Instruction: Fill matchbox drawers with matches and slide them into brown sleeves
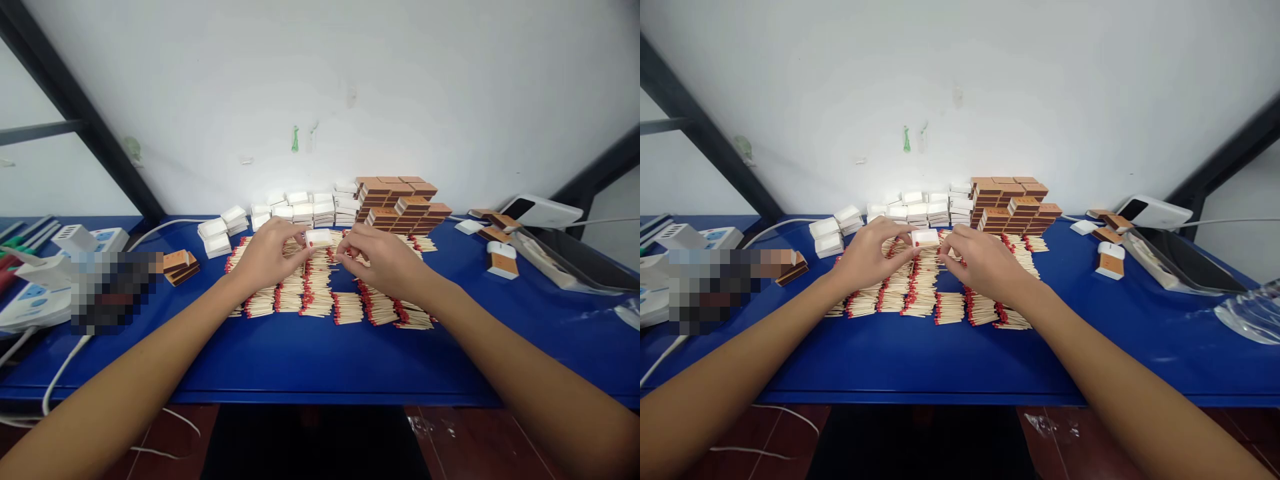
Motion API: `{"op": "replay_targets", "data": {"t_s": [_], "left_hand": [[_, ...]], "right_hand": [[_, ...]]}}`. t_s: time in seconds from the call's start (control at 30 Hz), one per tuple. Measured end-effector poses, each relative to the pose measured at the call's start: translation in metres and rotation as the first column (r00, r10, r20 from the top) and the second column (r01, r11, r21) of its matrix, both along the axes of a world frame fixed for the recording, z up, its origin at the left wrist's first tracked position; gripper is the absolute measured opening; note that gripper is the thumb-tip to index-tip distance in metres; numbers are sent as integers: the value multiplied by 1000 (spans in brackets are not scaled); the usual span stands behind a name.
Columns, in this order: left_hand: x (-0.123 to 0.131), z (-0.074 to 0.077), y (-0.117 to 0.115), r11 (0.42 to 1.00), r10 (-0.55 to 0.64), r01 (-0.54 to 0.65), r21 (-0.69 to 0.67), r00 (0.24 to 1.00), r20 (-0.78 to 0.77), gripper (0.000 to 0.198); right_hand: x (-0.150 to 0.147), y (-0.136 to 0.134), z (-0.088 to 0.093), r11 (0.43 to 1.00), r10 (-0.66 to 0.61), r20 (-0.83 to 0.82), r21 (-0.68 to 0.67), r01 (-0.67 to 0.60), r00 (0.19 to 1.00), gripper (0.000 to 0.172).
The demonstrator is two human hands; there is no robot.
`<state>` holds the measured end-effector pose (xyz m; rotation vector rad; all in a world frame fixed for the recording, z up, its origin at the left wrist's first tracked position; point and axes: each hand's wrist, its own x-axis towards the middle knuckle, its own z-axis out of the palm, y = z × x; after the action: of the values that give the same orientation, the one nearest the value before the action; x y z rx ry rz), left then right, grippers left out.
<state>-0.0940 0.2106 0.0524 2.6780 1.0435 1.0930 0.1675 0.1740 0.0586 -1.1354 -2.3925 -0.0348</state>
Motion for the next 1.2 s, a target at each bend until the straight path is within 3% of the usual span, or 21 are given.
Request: {"op": "replay_targets", "data": {"t_s": [0.27,0.6,0.83,1.2], "left_hand": [[-1,-2,3,999,27,-27,37,1000,-7,31],[-1,0,1,998,53,-52,42,998,-22,31],[-2,1,1,998,46,-43,46,997,-58,32],[-2,-1,2,997,50,-46,58,996,-67,31]], "right_hand": [[1,8,-12,962,14,131,-270,22,991,12],[9,9,-3,964,41,98,-267,-14,994,18],[16,-3,15,873,122,138,-486,-40,983,11],[7,-7,14,862,127,123,-505,-48,984,17]]}}
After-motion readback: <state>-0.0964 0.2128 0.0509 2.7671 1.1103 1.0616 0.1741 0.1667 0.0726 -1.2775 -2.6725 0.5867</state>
